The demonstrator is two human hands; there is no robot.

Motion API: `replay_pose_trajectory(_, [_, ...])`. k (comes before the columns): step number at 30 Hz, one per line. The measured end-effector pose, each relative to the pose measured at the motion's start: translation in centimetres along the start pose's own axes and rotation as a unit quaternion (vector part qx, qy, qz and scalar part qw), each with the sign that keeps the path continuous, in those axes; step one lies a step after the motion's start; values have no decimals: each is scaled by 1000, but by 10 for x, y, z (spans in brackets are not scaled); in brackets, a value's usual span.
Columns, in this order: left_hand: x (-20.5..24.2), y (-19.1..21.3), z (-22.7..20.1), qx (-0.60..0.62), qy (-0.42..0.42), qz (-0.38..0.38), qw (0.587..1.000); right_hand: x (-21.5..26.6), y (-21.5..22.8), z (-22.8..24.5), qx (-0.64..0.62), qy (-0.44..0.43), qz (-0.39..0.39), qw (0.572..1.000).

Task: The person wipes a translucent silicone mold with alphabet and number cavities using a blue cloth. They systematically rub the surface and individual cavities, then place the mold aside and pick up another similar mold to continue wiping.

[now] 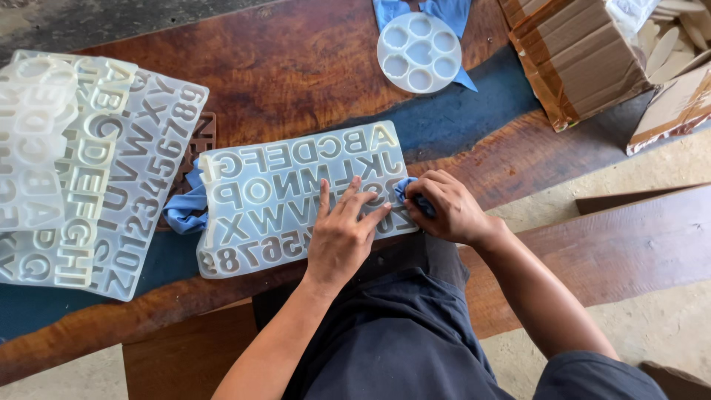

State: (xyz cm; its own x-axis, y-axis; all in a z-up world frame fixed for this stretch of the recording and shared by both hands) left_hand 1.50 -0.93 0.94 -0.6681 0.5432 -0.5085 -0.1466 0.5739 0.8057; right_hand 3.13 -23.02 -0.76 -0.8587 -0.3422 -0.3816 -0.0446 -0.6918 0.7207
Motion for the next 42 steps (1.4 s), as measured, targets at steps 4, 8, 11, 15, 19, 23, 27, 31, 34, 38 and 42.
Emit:
replay_pose_trajectory(4, [-1,4,-2,-3,5,4,1000,-5,2,-5,-99,-55,41,993])
replay_pose_trajectory(8, [3,0,-1,1,0,10,1000,-9,23,-15,-209,-166,-10,964])
replay_pose_trajectory(11, [0,2,-3,0,-6,13,1000,-5,31,-14,-218,-251,-101,938])
replay_pose_trajectory(15, [0,3,-3,-10,-7,27,1000,-15,17,25,-84,-94,-31,992])
replay_pose_trajectory(19, [2,1,-2,-2,-14,13,1000,-16,13,7,-62,-35,-25,997])
replay_pose_trajectory(23, [7,-1,2,30,-15,-9,999,-21,29,-6,-2,-170,-149,974])
replay_pose_trajectory(27, [21,8,7,92,3,-150,984,-17,33,10,-30,-148,-99,983])
replay_pose_trajectory(31, [51,-3,-7,42,-8,-217,975,1,28,-2,95,-42,4,995])
replay_pose_trajectory(34, [34,13,-27,29,2,-174,984,11,31,-3,10,-166,-51,985])
replay_pose_trajectory(38, [27,7,-36,6,15,-113,993,32,17,-4,-2,-180,-67,981])
replay_pose_trajectory(42, [31,-4,-35,-76,-5,-43,996,21,5,40,31,-117,-26,992])
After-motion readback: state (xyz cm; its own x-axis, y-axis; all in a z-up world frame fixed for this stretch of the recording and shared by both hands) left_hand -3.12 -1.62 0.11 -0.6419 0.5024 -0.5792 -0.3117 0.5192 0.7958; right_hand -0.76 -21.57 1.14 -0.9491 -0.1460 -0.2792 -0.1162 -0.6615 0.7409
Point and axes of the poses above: each hand's wrist, its own x-axis away from the middle knuckle, its own y-axis out of the back of the hand, z = x × y, the point moved 2 cm from there along -x, towards the middle knuckle, and after that the axes turned 7 degrees about -y, right-handed, at the moved point
